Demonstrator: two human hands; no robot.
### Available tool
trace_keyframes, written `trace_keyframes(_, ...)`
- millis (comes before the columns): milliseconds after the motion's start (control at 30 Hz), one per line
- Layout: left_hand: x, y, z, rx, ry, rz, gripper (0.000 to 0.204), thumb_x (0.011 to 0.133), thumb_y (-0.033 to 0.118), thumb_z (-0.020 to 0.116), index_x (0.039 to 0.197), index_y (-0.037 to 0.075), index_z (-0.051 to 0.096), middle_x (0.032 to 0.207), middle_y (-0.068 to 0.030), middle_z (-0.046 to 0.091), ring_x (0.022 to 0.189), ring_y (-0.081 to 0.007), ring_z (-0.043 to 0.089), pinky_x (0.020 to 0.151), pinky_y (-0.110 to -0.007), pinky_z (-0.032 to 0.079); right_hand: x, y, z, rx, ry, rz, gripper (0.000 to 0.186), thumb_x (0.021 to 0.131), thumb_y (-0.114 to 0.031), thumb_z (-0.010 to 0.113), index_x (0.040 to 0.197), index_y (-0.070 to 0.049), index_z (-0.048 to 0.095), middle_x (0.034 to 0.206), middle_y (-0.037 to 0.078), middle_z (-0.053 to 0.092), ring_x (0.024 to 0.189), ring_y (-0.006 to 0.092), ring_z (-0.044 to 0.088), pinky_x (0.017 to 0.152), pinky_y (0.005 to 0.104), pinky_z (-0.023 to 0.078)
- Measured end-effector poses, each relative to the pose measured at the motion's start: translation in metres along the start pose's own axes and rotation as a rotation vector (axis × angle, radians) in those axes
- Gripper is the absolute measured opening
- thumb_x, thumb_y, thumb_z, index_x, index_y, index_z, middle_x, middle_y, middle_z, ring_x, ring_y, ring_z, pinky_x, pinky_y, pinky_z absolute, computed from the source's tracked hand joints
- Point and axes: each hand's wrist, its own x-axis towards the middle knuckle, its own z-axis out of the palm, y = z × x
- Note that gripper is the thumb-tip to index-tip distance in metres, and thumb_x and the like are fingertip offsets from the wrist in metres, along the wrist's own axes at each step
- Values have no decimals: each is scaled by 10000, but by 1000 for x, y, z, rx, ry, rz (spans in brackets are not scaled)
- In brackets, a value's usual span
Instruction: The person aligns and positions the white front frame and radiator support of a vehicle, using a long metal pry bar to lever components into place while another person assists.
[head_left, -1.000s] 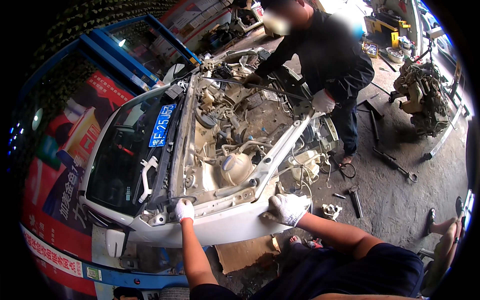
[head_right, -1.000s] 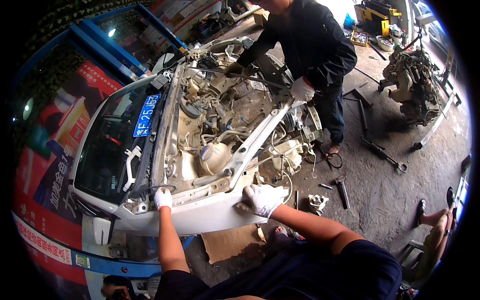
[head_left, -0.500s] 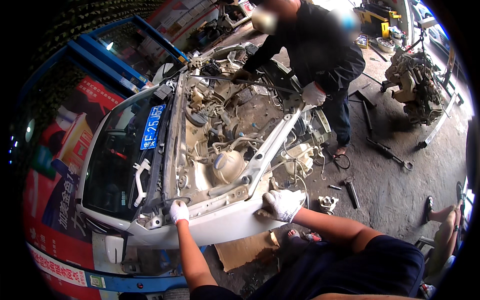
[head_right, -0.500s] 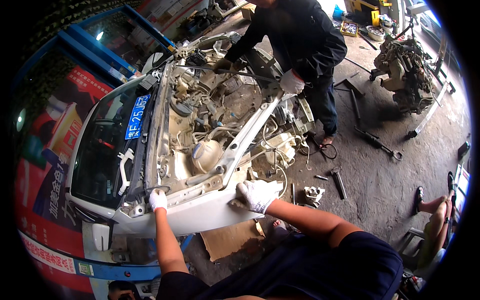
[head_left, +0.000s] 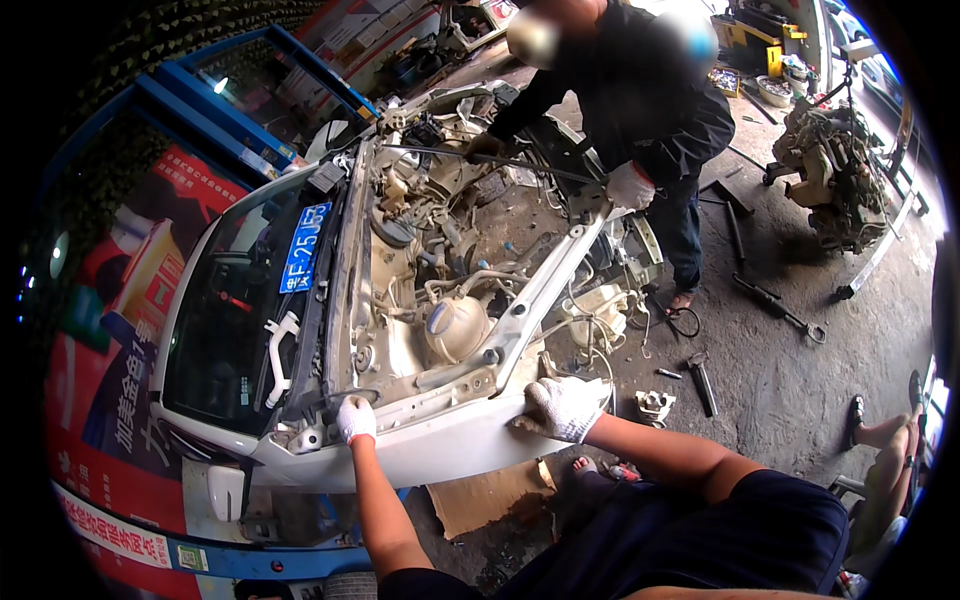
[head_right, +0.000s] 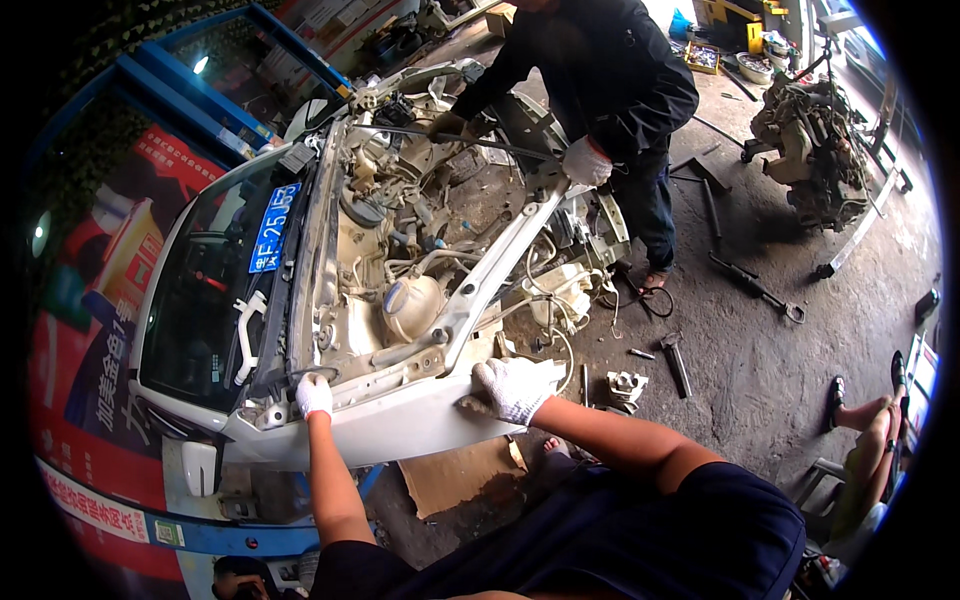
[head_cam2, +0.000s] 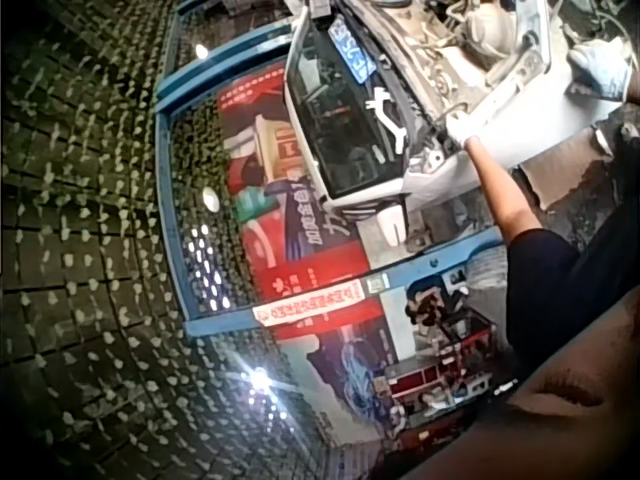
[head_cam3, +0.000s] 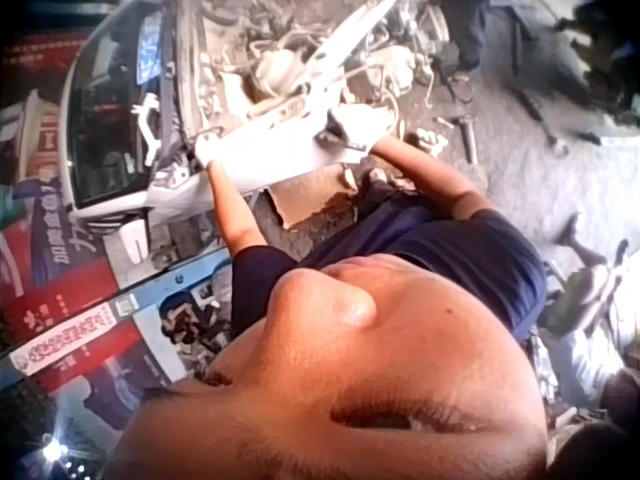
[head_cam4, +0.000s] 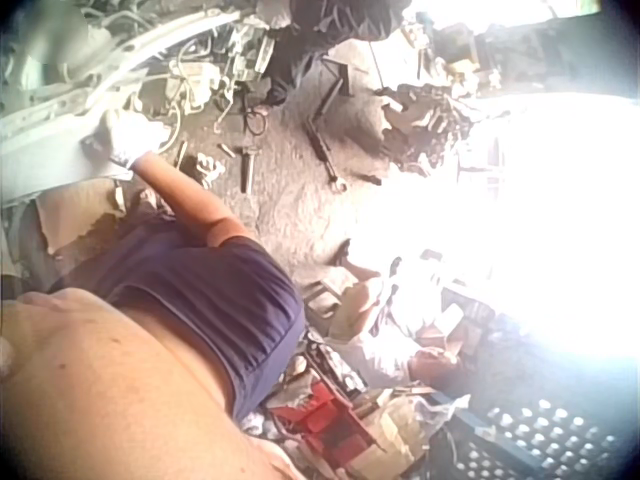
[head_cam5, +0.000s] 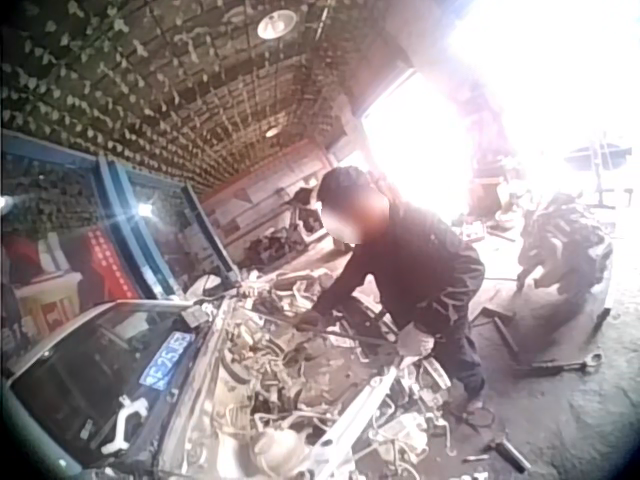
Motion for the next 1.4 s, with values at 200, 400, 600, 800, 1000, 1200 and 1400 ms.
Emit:
trace_keyframes(200, 0, 0, 1, -6, -4, -15, 266, 871, 237, 572, 967, 20, 692, 958, -216, 704, 928, -374, 681, 825, -436, 528, 0, 2, -1, -1, -44, -21, 564, 866, -590, 606, 1010, -47, 552, 861, 203, 626, 742, 388, 638, 645, 487, 506)
trace_keyframes(400, 0, -2, 0, -23, -6, -24, 260, 868, 230, 573, 957, 18, 695, 947, -216, 707, 916, -372, 687, 821, -435, 530, 0, 3, 1, 16, -58, -21, 569, 871, -603, 597, 996, -50, 547, 861, 204, 624, 739, 392, 637, 643, 489, 504)
trace_keyframes(600, -2, 4, 0, -31, -11, -25, 259, 866, 232, 575, 947, 17, 695, 938, -215, 708, 908, -375, 687, 816, -436, 531, 0, 2, -2, 13, -55, -16, 572, 872, -604, 596, 985, -46, 546, 857, 209, 624, 738, 397, 635, 646, 489, 504)
trace_keyframes(800, 2, -6, 2, -36, 0, -24, 265, 866, 236, 574, 957, 18, 695, 941, -215, 707, 909, -376, 685, 815, -436, 529, 1, -2, -4, 4, -29, -23, 572, 868, -599, 604, 981, -41, 545, 851, 210, 624, 731, 397, 634, 642, 489, 504)
trace_keyframes(1000, 1, -2, 5, -40, 0, -17, 265, 866, 236, 575, 963, 21, 696, 944, -214, 707, 910, -376, 685, 816, -437, 528, 0, 0, -4, -4, -11, -20, 552, 860, -584, 617, 958, -44, 554, 823, 202, 624, 712, 390, 632, 628, 489, 503)
trace_keyframes(1200, 4, -10, 5, -30, -5, -20, 258, 863, 236, 577, 948, 22, 694, 940, -212, 708, 903, -379, 684, 814, -442, 527, 1, 0, -2, 34, 22, -50, 517, 850, -557, 637, 933, -52, 560, 796, 196, 617, 693, 385, 622, 616, 490, 496)
trace_keyframes(1400, 2, -7, 5, -10, 5, 0, 252, 860, 236, 579, 937, 24, 692, 927, -209, 707, 898, -383, 682, 808, -448, 527, 0, 4, 2, 64, 51, -72, 514, 844, -557, 645, 924, -57, 558, 791, 194, 613, 678, 385, 615, 605, 493, 488)
